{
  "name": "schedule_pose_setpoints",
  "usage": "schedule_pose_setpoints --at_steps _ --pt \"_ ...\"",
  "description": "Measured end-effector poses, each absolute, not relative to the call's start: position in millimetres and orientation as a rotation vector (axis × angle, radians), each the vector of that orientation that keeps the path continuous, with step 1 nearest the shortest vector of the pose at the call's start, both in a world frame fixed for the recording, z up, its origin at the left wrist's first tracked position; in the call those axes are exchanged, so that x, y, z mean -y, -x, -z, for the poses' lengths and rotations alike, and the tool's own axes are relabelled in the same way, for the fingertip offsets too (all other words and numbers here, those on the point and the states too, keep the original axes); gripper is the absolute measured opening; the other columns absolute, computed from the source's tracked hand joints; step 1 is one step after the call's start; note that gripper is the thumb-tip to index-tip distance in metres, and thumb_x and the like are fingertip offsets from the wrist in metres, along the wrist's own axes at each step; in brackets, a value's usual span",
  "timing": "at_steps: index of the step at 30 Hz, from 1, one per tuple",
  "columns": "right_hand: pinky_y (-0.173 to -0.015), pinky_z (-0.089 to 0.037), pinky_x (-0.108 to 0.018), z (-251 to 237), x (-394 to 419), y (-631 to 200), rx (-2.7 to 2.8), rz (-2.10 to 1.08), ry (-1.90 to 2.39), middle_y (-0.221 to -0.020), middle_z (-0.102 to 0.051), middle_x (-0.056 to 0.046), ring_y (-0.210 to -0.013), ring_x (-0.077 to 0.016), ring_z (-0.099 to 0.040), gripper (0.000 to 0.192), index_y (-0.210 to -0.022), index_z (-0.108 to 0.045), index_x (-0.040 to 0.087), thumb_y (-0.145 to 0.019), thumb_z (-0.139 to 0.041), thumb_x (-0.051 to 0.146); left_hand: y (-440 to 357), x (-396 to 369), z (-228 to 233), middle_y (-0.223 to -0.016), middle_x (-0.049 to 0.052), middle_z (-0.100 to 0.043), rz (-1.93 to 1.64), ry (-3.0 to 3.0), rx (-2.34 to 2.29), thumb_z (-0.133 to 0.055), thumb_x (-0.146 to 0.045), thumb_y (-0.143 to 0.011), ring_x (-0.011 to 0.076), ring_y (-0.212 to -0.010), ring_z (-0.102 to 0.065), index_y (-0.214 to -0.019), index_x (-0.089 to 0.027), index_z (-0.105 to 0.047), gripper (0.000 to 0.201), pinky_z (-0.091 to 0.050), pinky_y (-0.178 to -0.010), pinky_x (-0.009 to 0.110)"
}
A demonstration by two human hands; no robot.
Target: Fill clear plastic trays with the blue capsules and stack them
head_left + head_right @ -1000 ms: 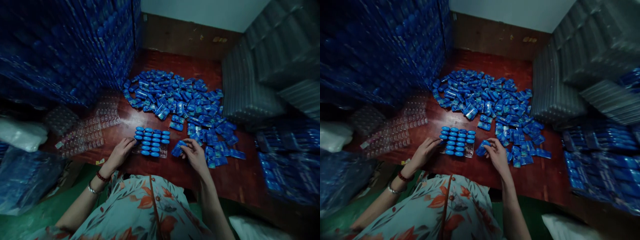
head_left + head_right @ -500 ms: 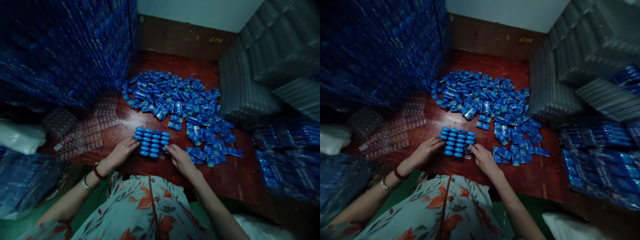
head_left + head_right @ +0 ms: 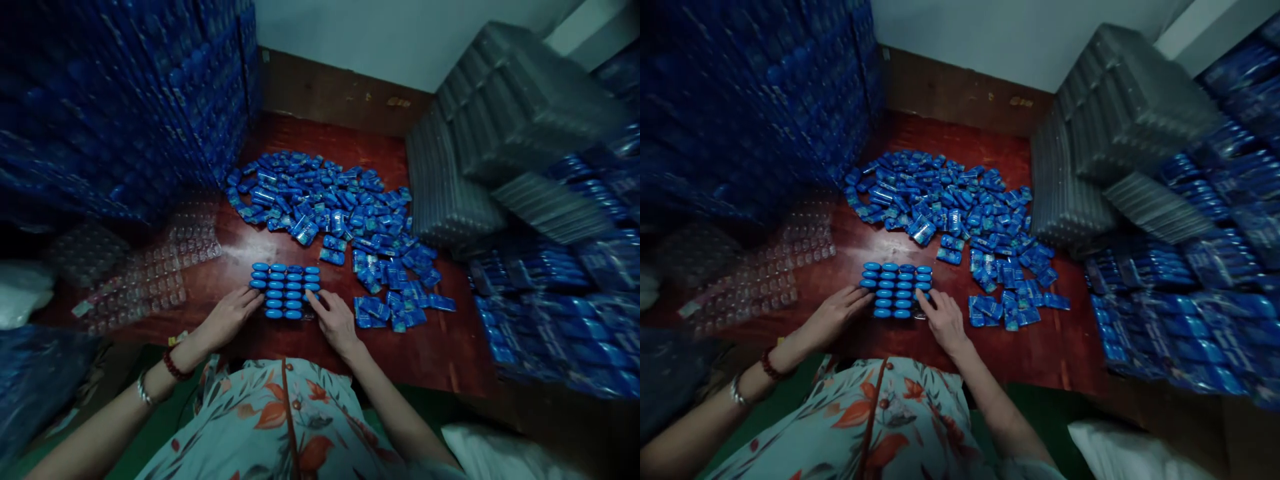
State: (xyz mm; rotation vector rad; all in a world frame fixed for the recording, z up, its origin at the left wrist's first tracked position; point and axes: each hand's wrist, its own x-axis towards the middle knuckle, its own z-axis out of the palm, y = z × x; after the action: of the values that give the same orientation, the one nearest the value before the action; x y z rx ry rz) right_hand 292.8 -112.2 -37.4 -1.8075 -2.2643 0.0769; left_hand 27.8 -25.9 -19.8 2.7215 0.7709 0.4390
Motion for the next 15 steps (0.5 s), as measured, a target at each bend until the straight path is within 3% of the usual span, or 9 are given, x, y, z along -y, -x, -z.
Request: schedule_pose_setpoints --at_steps 3,6,12,15 --pt "-0.081 -0.049 -0.037 45 113 -289 2.085 -0.078 1.806 -0.113 -0.052 -0.009 -0.096 -0.0216 -0.054 0.047 -0.13 -0.05 0.036 -0.088 -0.044 0.017 -32 33 23 -0.1 0.012 -0.061 -0.312 -2.76 -0.82 -0.036 -0.014 -0.092 0.0217 -0.093 -0.054 -0.113 -0.015 -0.055 0.029 -0.049 -0.081 0.038" --pt "-0.085 -0.048 -0.037 43 101 -295 1.836 -0.099 1.748 -0.112 -0.049 -0.01 -0.101 -0.0219 -0.052 0.042 -0.131 -0.05 0.033 -0.091 -0.04 0.025 -30 38 29 -0.107 0.012 -0.059 -0.336 -2.762 -0.848 -0.033 -0.013 -0.092 0.0214 -0.096 -0.054 -0.119 -0.016 -0.051 0.032 -0.049 -0.084 0.038" --pt "-0.09 -0.042 -0.045 37 47 -331 1.554 -0.16 2.056 -0.105 -0.049 -0.015 -0.102 -0.0278 -0.048 0.047 -0.133 -0.042 0.016 -0.092 -0.036 0.039 -21 41 29 -0.132 0.014 -0.044 -0.864 -2.606 -1.067 -0.04 -0.015 -0.092 0.022 -0.12 -0.046 -0.145 -0.027 -0.016 0.06 -0.047 -0.093 0.038" --pt "-0.085 -0.042 -0.047 41 28 -335 1.721 -0.211 2.197 -0.104 -0.05 -0.017 -0.101 -0.0311 -0.047 0.038 -0.121 -0.051 0.013 -0.089 -0.043 0.034 -35 35 27 -0.141 0.015 -0.036 -0.809 -2.558 -1.172 -0.045 -0.025 -0.091 0.0276 -0.133 -0.032 -0.146 -0.024 -0.014 0.063 -0.033 -0.106 0.048"
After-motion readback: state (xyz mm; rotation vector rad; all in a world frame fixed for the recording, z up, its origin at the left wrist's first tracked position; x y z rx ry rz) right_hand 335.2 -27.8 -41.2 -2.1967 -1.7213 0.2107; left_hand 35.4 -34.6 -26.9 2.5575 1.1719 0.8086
